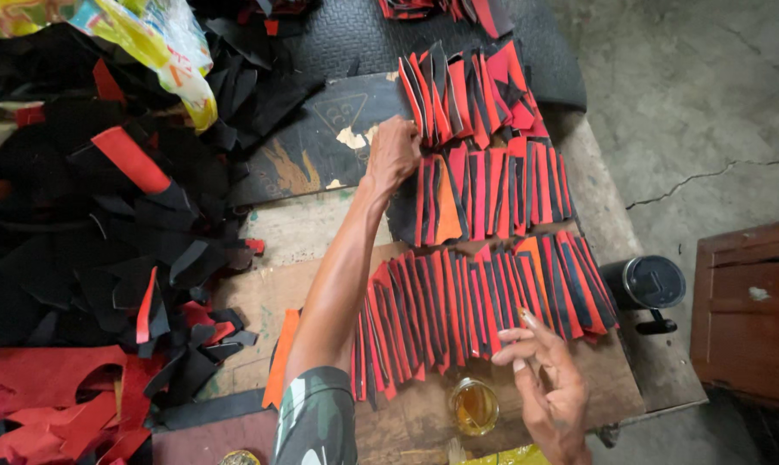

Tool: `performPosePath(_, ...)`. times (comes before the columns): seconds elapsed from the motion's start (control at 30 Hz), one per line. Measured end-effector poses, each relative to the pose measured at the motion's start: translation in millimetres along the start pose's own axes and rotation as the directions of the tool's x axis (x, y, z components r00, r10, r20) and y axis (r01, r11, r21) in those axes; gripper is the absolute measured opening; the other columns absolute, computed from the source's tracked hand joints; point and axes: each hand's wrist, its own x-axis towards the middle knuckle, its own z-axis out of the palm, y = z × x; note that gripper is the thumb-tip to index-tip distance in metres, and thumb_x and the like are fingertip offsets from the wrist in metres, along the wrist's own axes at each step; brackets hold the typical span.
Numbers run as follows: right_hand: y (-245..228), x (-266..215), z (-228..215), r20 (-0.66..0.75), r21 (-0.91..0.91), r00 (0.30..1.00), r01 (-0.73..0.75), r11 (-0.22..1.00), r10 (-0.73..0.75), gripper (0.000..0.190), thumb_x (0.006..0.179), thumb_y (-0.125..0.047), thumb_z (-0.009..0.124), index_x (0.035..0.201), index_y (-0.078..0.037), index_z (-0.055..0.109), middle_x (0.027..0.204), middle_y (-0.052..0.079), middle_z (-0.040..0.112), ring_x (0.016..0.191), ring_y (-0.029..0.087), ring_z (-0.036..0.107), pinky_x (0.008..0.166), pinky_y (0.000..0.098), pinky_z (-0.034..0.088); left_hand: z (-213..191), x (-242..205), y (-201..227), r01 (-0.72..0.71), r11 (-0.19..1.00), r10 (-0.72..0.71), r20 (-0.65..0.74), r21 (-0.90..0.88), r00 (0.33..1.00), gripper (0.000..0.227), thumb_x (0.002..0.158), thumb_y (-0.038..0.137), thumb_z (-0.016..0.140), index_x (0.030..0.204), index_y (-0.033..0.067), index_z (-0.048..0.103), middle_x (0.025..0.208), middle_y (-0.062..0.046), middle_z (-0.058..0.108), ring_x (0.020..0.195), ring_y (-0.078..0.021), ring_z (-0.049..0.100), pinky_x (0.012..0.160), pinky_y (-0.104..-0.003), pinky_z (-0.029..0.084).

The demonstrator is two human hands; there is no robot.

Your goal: The person repeatedly picks up small red and black shoe parts, applies a substance from a small glass jar to the edges, and places them into a growing stack on the table. The person handles the parts one at a time, alternating between red and black pieces.

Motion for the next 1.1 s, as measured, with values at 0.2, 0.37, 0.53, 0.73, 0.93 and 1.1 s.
performPosePath(0.2,0,1,4,0.007,0.020,0.999,0.042,0.999,-0.042,0.056,0.094,0.005,0.051,0.149,0.006,0.043,0.091,0.010,0.073,0.117,0.023,0.062,0.107,0.0379,0.043,-14,-1,12,-0.016,0.994,0.004,-0.113,-0.105,0.994,0.016,0.080,0.012,0.071,0.090,-0.0010,0.070,0.093,-0.023,0.065,0.090,-0.0445,0.063,0.080,-0.050,0.051)
performPosePath(0.37,5,2,2,0.005,-0.001,1.000,0.013,1.000,-0.013,0.055,0.094,0.005,0.051,0.149,0.006,0.044,0.089,0.009,0.073,0.116,0.022,0.062,0.107,0.0377,0.044,-13,3,22,0.123,0.989,-0.131,-0.103,-0.078,0.986,0.016,0.088,0.017,0.069,0.089,0.0006,0.073,0.092,-0.024,0.063,0.091,-0.0442,0.064,0.082,-0.050,0.051)
performPosePath(0.53,7,5,3,0.001,-0.002,1.000,-0.022,1.000,0.023,0.055,0.094,0.006,0.053,0.148,0.006,0.044,0.089,0.008,0.073,0.114,0.021,0.064,0.105,0.0377,0.046,-6,12,25,0.195,0.980,-0.196,-0.060,-0.031,0.979,0.021,0.079,0.018,0.071,0.080,-0.0032,0.072,0.096,-0.027,0.061,0.087,-0.0459,0.064,0.079,-0.052,0.053)
performPosePath(0.73,4,7,6,0.021,0.019,1.000,0.006,1.000,-0.007,0.055,0.094,0.007,0.052,0.148,0.009,0.042,0.089,0.009,0.072,0.116,0.022,0.063,0.110,0.0379,0.044,3,17,29,0.179,0.977,-0.172,-0.065,0.116,0.983,0.020,0.079,0.012,0.063,0.079,-0.0059,0.071,0.097,-0.030,0.061,0.083,-0.0469,0.066,0.077,-0.053,0.056)
performPosePath(0.93,-1,2,2,-0.017,-0.072,0.998,-0.067,0.995,0.066,0.052,0.094,0.006,0.052,0.145,0.009,0.045,0.090,0.009,0.071,0.114,0.021,0.063,0.106,0.0365,0.046,-3,16,29,0.315,0.947,-0.311,-0.071,0.066,0.948,0.022,0.084,0.009,0.059,0.080,-0.0077,0.072,0.085,-0.031,0.067,0.079,-0.0396,0.072,0.077,-0.047,0.059)
performPosePath(1.1,-12,-8,-2,-0.003,-0.037,1.000,-0.010,0.999,0.010,0.052,0.094,0.005,0.051,0.146,0.006,0.045,0.092,0.008,0.072,0.113,0.021,0.064,0.105,0.0362,0.046,-55,-5,19,0.316,0.936,-0.351,-0.313,-0.157,0.883,0.017,0.087,0.011,0.064,0.087,-0.0026,0.074,0.082,-0.024,0.072,0.074,-0.0327,0.075,0.071,-0.041,0.057)
